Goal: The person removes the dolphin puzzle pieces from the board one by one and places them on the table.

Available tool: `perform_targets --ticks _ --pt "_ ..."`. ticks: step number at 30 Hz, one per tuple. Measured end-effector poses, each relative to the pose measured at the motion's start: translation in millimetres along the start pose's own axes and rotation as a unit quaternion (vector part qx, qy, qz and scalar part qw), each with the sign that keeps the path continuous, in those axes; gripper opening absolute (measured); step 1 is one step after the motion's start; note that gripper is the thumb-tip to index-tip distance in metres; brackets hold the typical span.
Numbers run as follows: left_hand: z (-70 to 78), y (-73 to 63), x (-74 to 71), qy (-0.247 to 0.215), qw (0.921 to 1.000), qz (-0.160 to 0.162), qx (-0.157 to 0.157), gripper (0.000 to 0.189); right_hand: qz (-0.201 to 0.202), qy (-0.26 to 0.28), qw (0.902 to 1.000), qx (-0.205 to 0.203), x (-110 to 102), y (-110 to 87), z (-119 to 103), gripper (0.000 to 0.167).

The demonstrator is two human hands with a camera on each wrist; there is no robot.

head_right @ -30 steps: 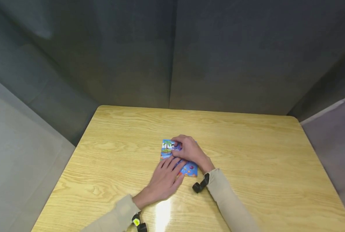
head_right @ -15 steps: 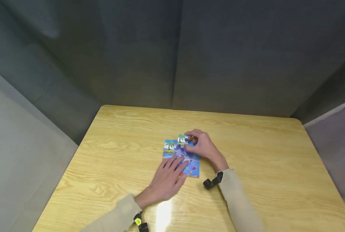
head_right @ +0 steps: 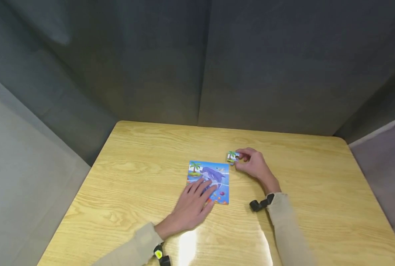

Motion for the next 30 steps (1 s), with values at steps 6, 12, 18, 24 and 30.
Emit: perform_targets --ticks 6,12,18,24,30 --pt "-0.2 -0.2 0.1 -0.002 1.0000 -0.003 0.000 0.055 -0.014 -0.036 0.9988 0.030 -13.0 6.3 21.6 0.038" --pt "-2.4 -1.0 0.1 0.005 1.0000 -0.004 -0.002 0.055 -0.015 -0.069 0.9970 0.031 -16.5 13.8 31.5 0.039" --pt "-3.4 -3.1 1.1 0.022 0.9997 0.006 0.000 0.055 -0.021 -0.072 0.9960 0.050 -14.9 17.1 30.7 0.040" --pt "-3.5 -1.9 2.2 0.023 0.9996 0.015 0.005 0.055 -0.019 -0.075 0.9957 0.050 -17.7 17.0 29.4 0.041" --pt "-4.9 -2.7 3.0 0.027 0.9995 0.015 0.004 0.056 -0.015 -0.086 0.9949 0.052 -17.5 16.2 28.7 0.040"
Point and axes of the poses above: each hand's wrist, its own y-axis towards the middle knuckle, its own x-axis out of the palm, z = x × y, the point moved 1 cm from there along y, towards the middle knuckle, and after that the axes turned 8 degrees about -y, right-handed, at the moved point
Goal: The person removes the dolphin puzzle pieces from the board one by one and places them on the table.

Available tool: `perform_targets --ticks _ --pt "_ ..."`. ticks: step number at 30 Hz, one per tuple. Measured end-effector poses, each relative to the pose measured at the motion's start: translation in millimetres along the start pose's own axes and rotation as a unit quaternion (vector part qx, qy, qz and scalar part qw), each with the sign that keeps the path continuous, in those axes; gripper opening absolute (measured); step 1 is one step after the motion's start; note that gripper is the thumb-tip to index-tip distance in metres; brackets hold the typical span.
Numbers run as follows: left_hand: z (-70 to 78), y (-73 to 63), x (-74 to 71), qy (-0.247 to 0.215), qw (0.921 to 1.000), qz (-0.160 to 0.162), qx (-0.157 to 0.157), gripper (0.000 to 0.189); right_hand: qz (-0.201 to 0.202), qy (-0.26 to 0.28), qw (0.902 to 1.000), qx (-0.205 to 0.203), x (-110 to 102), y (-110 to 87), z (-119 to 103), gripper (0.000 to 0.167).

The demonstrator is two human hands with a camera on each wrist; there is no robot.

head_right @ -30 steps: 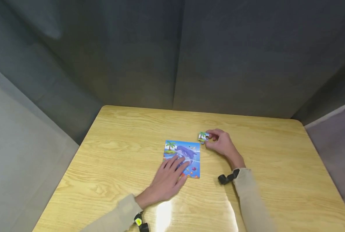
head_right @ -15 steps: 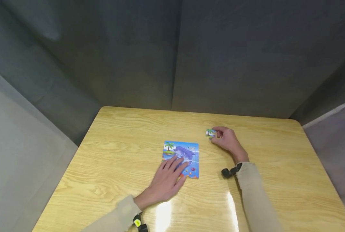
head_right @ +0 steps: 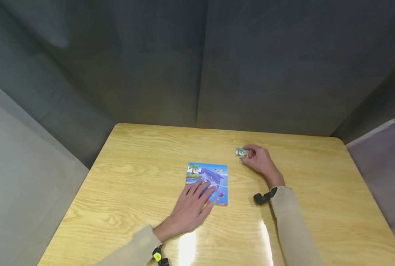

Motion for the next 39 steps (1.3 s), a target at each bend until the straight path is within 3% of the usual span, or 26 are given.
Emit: perform_targets --ticks 25,39 --pt "-0.5 -0.1 -1.9 -0.003 1.0000 -0.006 0.002 0.056 0.014 -0.003 0.9999 -0.009 3.1 2.7 2.4 0.038" --pt "1.8 2.8 -3.1 -0.018 0.9997 -0.009 -0.011 0.055 0.031 0.001 0.9995 -0.007 -2.8 -10.1 -8.1 0.044"
Point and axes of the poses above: each hand's wrist, its own y-axis towards the middle knuckle, its own x-axis out of the palm, z = x × y, the point moved 1 cm from there along y, towards the middle knuckle, and after that the axes turned 8 degrees about -y, right-handed, at the moved point
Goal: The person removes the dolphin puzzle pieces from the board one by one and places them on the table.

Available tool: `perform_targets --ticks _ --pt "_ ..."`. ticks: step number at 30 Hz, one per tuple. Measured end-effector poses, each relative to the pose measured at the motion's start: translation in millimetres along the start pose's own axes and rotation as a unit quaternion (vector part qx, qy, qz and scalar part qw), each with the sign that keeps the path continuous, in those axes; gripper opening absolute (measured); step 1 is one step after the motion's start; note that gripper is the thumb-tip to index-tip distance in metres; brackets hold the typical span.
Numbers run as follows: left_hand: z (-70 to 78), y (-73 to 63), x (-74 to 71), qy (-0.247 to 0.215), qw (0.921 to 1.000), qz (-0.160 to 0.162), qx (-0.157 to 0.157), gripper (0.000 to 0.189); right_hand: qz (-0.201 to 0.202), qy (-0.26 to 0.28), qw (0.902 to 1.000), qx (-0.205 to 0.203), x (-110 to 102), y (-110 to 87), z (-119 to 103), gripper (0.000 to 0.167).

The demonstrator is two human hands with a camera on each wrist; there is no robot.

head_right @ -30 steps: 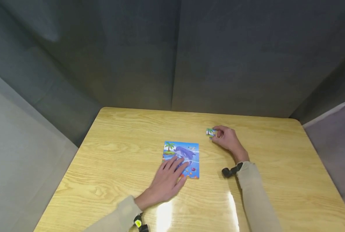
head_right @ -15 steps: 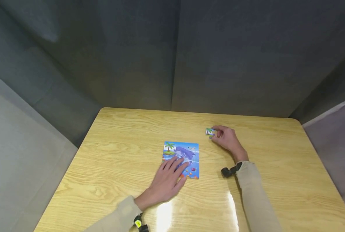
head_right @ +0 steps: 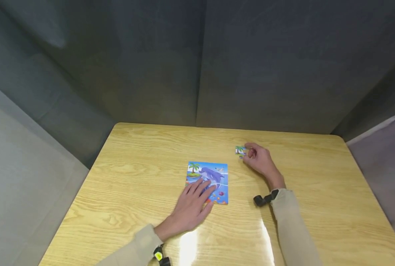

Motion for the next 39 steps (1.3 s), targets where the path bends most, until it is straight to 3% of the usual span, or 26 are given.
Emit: perform_targets --ticks 4,9,13,25,31,39 --pt "0.7 -0.4 -0.2 -0.001 1.0000 -0.002 -0.001 0.054 0.011 0.006 0.9999 -0.002 -0.7 -8.6 -5.4 0.040" --pt "0.5 -1.4 -1.1 -0.003 1.0000 0.001 -0.003 0.054 0.036 0.013 0.9988 -0.030 2.9 -17.3 -18.2 0.034" --pt "-0.3 -1.5 -2.0 0.000 1.0000 0.001 -0.004 0.054 0.033 0.015 0.9977 -0.057 11.0 -21.6 -35.0 0.031" --pt "-1.0 -0.4 -3.1 0.005 1.0000 0.003 0.000 0.054 -0.101 0.007 0.9877 -0.119 38.6 -28.2 -94.4 0.037" --pt "-0.6 -1.2 -3.9 0.005 1.0000 -0.005 -0.003 0.054 -0.108 -0.027 0.9833 -0.144 45.8 -30.8 -107.9 0.040" --pt "-0.8 -2.2 -5.0 0.007 1.0000 -0.003 0.003 0.054 -0.116 -0.057 0.9808 -0.146 49.6 -28.8 -117.7 0.040"
Point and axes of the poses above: each hand's wrist, its own y-axis towards the middle knuckle, its own x-axis out of the palm, z = x × y, the point moved 1 cm from there along y, towards the middle knuckle, and after that the axes turned 8 degrees about -y, right-handed, at the moved point
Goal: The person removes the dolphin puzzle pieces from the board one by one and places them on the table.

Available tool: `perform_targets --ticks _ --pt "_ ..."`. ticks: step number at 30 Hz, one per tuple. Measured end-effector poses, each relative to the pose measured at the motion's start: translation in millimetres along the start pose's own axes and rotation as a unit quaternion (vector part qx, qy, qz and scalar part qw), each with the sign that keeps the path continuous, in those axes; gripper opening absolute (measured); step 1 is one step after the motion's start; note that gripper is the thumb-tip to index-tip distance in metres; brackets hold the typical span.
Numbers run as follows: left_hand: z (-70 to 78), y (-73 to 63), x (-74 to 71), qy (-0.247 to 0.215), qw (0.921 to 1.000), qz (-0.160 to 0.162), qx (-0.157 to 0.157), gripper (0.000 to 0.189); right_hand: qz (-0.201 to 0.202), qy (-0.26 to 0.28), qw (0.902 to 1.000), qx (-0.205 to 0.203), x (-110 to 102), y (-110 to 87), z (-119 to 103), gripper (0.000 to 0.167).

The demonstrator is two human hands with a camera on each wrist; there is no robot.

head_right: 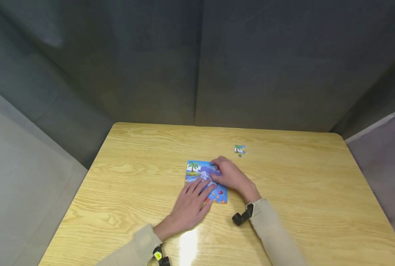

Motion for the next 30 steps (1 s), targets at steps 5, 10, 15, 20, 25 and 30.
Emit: perform_targets --ticks 5,10,15,20,25,30 --pt "0.7 0.6 -0.1 0.004 1.0000 0.000 -0.002 0.054 -0.004 0.007 1.0000 0.000 2.1 3.1 -2.6 0.037" --pt "1.8 -3.1 -0.9 -0.003 0.9999 -0.012 -0.005 0.055 -0.004 0.008 0.9999 0.006 5.3 1.6 -5.0 0.037" --pt "3.0 -8.4 -2.9 -0.010 0.9996 -0.022 -0.013 0.055 -0.007 0.015 0.9997 0.020 10.1 0.4 -8.2 0.040" --pt "3.7 -9.9 -3.8 -0.013 0.9997 -0.020 -0.010 0.055 -0.004 0.036 0.9986 0.039 10.6 -0.9 -9.3 0.038" --pt "3.3 -9.5 -3.9 -0.008 0.9998 -0.018 -0.010 0.055 -0.003 0.039 0.9984 0.040 10.2 -0.4 -9.8 0.037" --pt "2.7 -9.8 -2.6 -0.005 0.9998 -0.016 -0.009 0.055 -0.005 0.030 0.9986 0.042 11.7 -0.7 -11.2 0.037"
Point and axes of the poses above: each hand's wrist, its own y-axis towards the middle knuckle, its own x-axis out of the palm, z = x × y, the point moved 1 cm from there along y, towards the middle knuckle, and after that the axes turned 8 degrees about -y, right-handed, at the moved point
